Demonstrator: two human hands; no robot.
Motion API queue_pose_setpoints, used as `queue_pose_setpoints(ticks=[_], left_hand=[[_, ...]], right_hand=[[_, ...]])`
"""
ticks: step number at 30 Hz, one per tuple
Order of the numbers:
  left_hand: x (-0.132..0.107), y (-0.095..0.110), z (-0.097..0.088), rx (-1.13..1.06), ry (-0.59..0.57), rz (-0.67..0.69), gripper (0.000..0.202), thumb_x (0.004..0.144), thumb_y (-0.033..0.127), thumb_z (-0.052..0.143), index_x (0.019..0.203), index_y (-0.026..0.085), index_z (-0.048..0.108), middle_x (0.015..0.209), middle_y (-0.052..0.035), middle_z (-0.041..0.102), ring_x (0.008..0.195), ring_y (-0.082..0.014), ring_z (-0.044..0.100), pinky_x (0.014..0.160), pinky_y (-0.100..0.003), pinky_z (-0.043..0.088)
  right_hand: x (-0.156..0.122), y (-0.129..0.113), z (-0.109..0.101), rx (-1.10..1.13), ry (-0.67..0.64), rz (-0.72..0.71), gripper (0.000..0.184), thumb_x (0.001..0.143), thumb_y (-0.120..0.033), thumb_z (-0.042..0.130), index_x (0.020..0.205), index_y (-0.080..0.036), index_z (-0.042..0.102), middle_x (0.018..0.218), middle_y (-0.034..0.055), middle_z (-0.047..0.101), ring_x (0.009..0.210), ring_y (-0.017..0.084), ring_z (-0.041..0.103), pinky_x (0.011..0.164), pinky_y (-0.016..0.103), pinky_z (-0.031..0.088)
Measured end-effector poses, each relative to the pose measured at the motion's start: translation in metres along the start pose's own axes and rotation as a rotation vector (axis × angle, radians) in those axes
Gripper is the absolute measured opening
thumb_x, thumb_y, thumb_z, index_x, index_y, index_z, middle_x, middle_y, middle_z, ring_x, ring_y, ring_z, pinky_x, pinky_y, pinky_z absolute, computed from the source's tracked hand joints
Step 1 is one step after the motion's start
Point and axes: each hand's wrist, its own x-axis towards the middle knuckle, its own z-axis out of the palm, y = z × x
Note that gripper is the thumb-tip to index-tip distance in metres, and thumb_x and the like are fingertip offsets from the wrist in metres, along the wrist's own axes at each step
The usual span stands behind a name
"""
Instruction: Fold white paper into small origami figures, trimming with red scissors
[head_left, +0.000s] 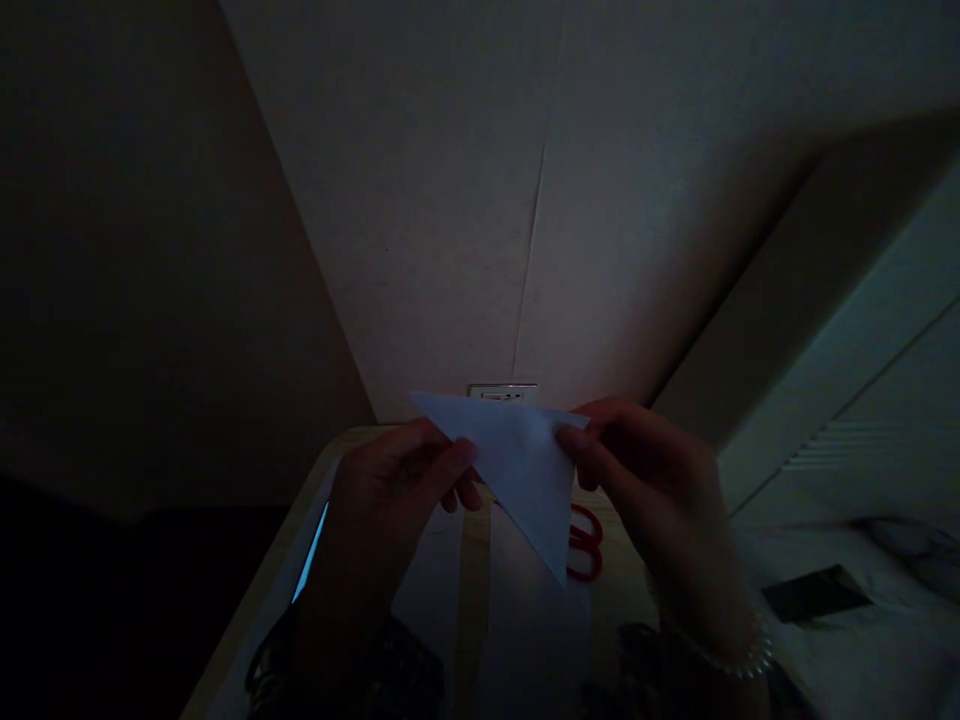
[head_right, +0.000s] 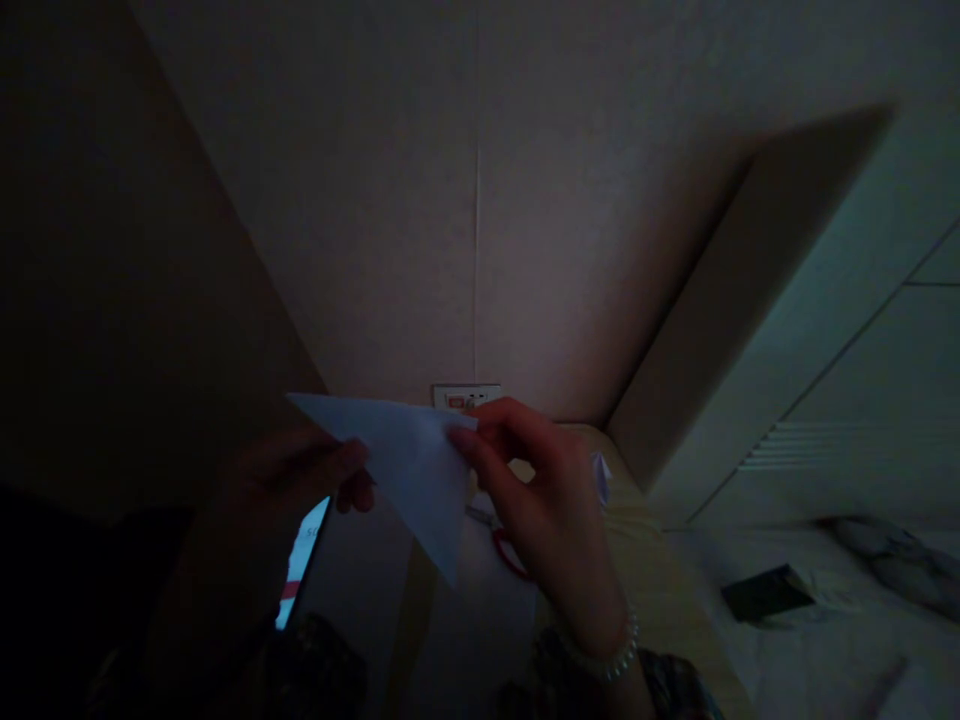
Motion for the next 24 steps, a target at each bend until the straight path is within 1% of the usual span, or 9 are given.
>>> queue_pose_setpoints(ticks=[3,5,8,11,13,16,19,22,24], left_hand=[[-0.0016,0.0009,0.0006,0.004,-0.013,0.046,0.033,0.083,0.021,0.057,0.051,0.023,0.065,0.046,0.0055,0.063,0.046,-0.0080,0.055,0.049,-0.016,0.043],[-0.0015,0.0011,0.0014,0.019,-0.002,0.066,0.034,0.083,0.021,0.057,0.050,0.022,0.065,0.047,0.0049,0.064,0.047,-0.0082,0.054,0.049,-0.017,0.043],[0.0001,0.0006,0.0034,0.026,0.064,0.059,0.026,0.079,0.019,0.061,0.053,0.022,0.064,0.048,0.0053,0.063,0.047,-0.0087,0.053,0.049,-0.018,0.044],[0.0009,0.0006,0.0042,-0.046,0.116,0.019,0.015,0.075,0.017,0.064,0.061,0.022,0.064,0.046,0.0078,0.060,0.045,-0.0087,0.054,0.045,-0.018,0.042],[0.0001,0.0011,0.0031,-0.060,0.103,0.025,0.020,0.077,0.016,0.063,0.058,0.022,0.061,0.044,0.0079,0.059,0.043,-0.0079,0.053,0.045,-0.017,0.042],[-0.0018,0.0010,0.0004,-0.070,0.070,0.049,0.034,0.085,0.019,0.057,0.052,0.021,0.058,0.043,0.0070,0.058,0.043,-0.0073,0.051,0.047,-0.018,0.042],[-0.0024,-0.0007,-0.0004,-0.088,0.077,0.086,0.036,0.088,0.023,0.057,0.052,0.022,0.059,0.044,0.0073,0.058,0.044,-0.0068,0.051,0.048,-0.017,0.042],[-0.0009,-0.0014,0.0016,-0.063,0.120,0.100,0.034,0.085,0.018,0.059,0.051,0.021,0.058,0.045,0.0075,0.058,0.045,-0.0055,0.051,0.049,-0.015,0.042],[0.0003,-0.0007,0.0032,-0.092,0.164,0.064,0.023,0.079,0.015,0.063,0.057,0.021,0.062,0.042,0.0090,0.056,0.041,-0.0052,0.049,0.044,-0.015,0.039]], right_hand=[[-0.0004,-0.0024,-0.0004,-0.016,-0.008,0.010,0.012,0.085,-0.023,0.068,0.073,-0.023,0.068,0.057,-0.0080,0.057,0.053,0.007,0.051,0.049,0.018,0.037],[-0.0002,-0.0031,-0.0002,-0.015,-0.017,0.009,0.012,0.084,-0.022,0.068,0.072,-0.022,0.067,0.057,-0.0077,0.057,0.053,0.007,0.051,0.049,0.018,0.037],[0.0001,-0.0028,0.0003,-0.008,-0.020,0.014,0.013,0.085,-0.022,0.067,0.072,-0.022,0.067,0.056,-0.0075,0.056,0.053,0.007,0.050,0.049,0.018,0.037],[-0.0004,-0.0017,0.0005,-0.006,-0.033,0.032,0.014,0.085,-0.023,0.067,0.071,-0.021,0.066,0.056,-0.0072,0.055,0.054,0.007,0.051,0.049,0.019,0.036],[-0.0007,-0.0012,0.0001,-0.001,-0.058,0.030,0.015,0.084,-0.022,0.067,0.069,-0.021,0.065,0.056,-0.0073,0.055,0.054,0.007,0.050,0.049,0.019,0.036],[-0.0004,-0.0018,-0.0008,-0.002,-0.082,0.030,0.018,0.083,-0.022,0.067,0.066,-0.021,0.062,0.054,-0.0077,0.053,0.051,0.007,0.049,0.047,0.019,0.035],[0.0004,-0.0031,-0.0016,-0.001,-0.088,0.041,0.019,0.084,-0.023,0.067,0.065,-0.021,0.061,0.055,-0.0075,0.053,0.052,0.007,0.049,0.048,0.019,0.035],[0.0012,-0.0028,-0.0021,0.004,-0.096,0.043,0.018,0.084,-0.024,0.066,0.067,-0.021,0.062,0.055,-0.0075,0.053,0.052,0.007,0.049,0.048,0.019,0.035],[0.0016,-0.0017,-0.0024,-0.006,-0.097,0.050,0.017,0.084,-0.024,0.066,0.068,-0.021,0.062,0.054,-0.0076,0.052,0.052,0.007,0.049,0.048,0.019,0.034]])
